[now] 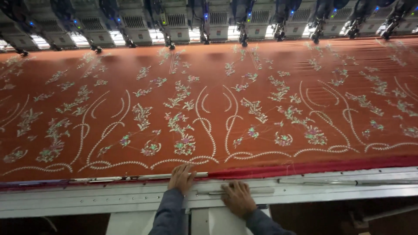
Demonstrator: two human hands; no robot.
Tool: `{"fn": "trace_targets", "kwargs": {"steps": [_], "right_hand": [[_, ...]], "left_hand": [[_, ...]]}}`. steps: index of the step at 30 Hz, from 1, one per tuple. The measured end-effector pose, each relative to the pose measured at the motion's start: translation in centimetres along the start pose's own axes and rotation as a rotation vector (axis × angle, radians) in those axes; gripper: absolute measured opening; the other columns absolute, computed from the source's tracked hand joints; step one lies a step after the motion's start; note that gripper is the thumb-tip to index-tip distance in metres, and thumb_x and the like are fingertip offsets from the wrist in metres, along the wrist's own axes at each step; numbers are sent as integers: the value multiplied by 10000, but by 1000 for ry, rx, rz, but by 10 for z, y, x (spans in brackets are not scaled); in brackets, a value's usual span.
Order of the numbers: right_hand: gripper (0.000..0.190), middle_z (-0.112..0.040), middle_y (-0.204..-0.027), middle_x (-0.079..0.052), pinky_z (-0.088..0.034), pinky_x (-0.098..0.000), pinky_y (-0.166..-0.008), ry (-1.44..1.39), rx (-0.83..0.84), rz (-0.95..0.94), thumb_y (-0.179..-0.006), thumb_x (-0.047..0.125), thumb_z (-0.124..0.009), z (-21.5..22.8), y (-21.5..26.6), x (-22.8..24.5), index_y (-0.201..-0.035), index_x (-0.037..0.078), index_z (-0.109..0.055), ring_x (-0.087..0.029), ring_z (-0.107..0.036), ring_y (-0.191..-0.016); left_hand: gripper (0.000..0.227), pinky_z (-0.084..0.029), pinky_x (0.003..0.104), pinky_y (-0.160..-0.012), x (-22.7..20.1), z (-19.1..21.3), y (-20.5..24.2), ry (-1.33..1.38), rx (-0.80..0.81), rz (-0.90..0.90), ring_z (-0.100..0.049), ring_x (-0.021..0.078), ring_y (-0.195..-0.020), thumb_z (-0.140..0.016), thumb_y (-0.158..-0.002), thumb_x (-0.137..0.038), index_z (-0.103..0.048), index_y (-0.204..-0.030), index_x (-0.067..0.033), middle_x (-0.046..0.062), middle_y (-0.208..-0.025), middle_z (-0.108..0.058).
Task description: Adjusting and smoothing a large piece of embroidered fabric on an industrial embroidery machine using a long rod.
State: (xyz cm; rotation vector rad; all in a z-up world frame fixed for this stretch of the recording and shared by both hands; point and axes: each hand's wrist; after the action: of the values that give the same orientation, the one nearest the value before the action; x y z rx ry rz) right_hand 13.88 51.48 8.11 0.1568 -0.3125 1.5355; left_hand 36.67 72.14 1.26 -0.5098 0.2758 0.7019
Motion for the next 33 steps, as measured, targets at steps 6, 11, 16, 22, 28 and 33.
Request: {"fn": "trace_targets", "kwargs": {"steps": [6, 11, 16, 22, 28, 33], "right_hand": [[532, -634, -1188, -78, -386, -499, -1044, 277, -688, 180, -954, 585, -604, 2, -46, 68, -1333, 214, -639, -277, -609, -1107], [523, -591, -1296, -86, -369, -499, -1024, 226, -640, 116, -945, 580, -596, -51, -127, 141, -1282, 184, -651, -286, -558, -1158], [545, -562, -1452, -104, -292, -523, -1130, 248, -439, -17, -983, 552, -519, -103, -183, 192, -1404, 217, -600, -284, -507, -1351], [490, -499, -1368, -34, -354, -506, -1134, 86, 72, -300, -987, 678, -448, -123, -205, 196, -1324, 343, -566, -287, -540, -1317], [540, -535, -1157, -64, -483, -440, -985, 129, 106, -279, -999, 695, -399, -135, -220, 181, -1183, 218, -573, -287, -561, -1170], [669, -572, -1206, -117, -524, -472, -958, 150, 96, -253, -935, 761, -473, -124, -214, 179, -1235, 170, -558, -329, -567, -1194]], "left_hand": [[519, -252, 499, -1201, 62, 17, 32, -28, 141, 87, -481, 290, -1356, -505, -1024, -467, -597, -1378, -100, 115, -1441, -557], [597, -217, 510, -1211, 109, 59, 40, -116, 246, 95, -423, 267, -1410, -411, -1030, -538, -511, -1453, -128, 80, -1526, -476], [655, -417, 419, -1110, 168, 59, 44, -353, 144, -60, -399, 286, -1450, -464, -1022, -467, -406, -1539, -69, 106, -1519, -502], [494, -243, 537, -1233, 190, 62, 45, -201, 341, -31, -376, 289, -1473, -418, -1069, -449, -432, -1507, -220, 117, -1555, -381], [461, -312, 455, -1212, 164, 83, 26, -151, 618, 61, -340, 292, -1493, -409, -1075, -448, -510, -1450, -199, 121, -1559, -395], [601, -413, 469, -1118, 155, 79, 22, -193, 584, 90, -352, 331, -1458, -529, -1015, -507, -459, -1500, -160, 145, -1550, -397]]}}
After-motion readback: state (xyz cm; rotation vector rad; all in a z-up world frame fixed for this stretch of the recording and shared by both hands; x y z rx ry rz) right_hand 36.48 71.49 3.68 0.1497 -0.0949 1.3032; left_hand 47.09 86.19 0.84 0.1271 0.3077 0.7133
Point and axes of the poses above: each hand's wrist, its own y-axis away from the middle knuckle, its own z-axis out of the back of the hand, x = y × z
